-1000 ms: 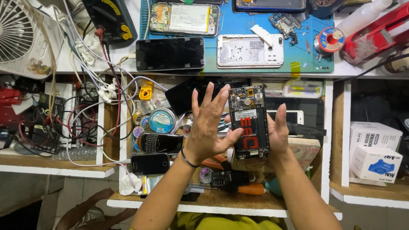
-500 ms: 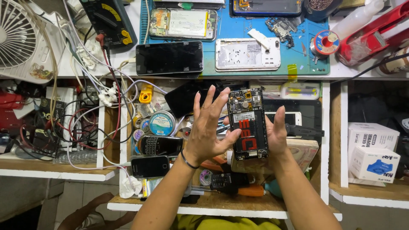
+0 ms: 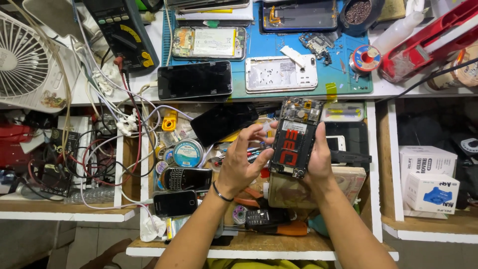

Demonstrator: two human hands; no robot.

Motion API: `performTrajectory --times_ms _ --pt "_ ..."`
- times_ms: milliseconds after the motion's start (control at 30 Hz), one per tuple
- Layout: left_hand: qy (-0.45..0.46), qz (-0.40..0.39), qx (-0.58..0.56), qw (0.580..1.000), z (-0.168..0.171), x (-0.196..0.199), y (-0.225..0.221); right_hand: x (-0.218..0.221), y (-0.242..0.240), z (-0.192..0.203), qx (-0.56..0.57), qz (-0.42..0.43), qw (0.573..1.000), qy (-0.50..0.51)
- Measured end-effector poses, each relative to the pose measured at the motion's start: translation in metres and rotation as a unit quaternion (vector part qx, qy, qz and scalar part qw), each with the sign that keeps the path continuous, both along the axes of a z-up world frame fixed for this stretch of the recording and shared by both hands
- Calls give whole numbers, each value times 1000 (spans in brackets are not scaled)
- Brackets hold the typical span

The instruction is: Inspecting and preparing mobile phone components for repair on a cluttered workbench, including applying a substance with a syringe.

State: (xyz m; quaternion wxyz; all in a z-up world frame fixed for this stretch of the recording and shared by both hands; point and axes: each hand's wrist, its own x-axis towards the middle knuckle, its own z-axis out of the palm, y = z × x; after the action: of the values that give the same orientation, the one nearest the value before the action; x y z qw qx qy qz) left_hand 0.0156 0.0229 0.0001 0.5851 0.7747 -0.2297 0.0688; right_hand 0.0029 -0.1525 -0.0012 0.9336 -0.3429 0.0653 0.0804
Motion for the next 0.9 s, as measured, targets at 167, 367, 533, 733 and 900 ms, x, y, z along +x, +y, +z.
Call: performTrajectory --times_ms 167,367,533,733,900 --pt "136 -30 -32 990 -10 -5 -5 7 -12 -25 -29 -76 997 -13" --pt "241 -82 -80 964 11 -6 -11 6 -12 -31 -10 -75 997 -4" --pt "239 -99 -71 963 19 -3 -3 6 -14 -10 28 -88 996 -4" --pt "224 -109 -29 968 17 -3 3 10 -33 -38 1 -108 992 60" --pt "241 -105 -21 965 18 1 8 8 -33 -49 -40 -173 983 42"
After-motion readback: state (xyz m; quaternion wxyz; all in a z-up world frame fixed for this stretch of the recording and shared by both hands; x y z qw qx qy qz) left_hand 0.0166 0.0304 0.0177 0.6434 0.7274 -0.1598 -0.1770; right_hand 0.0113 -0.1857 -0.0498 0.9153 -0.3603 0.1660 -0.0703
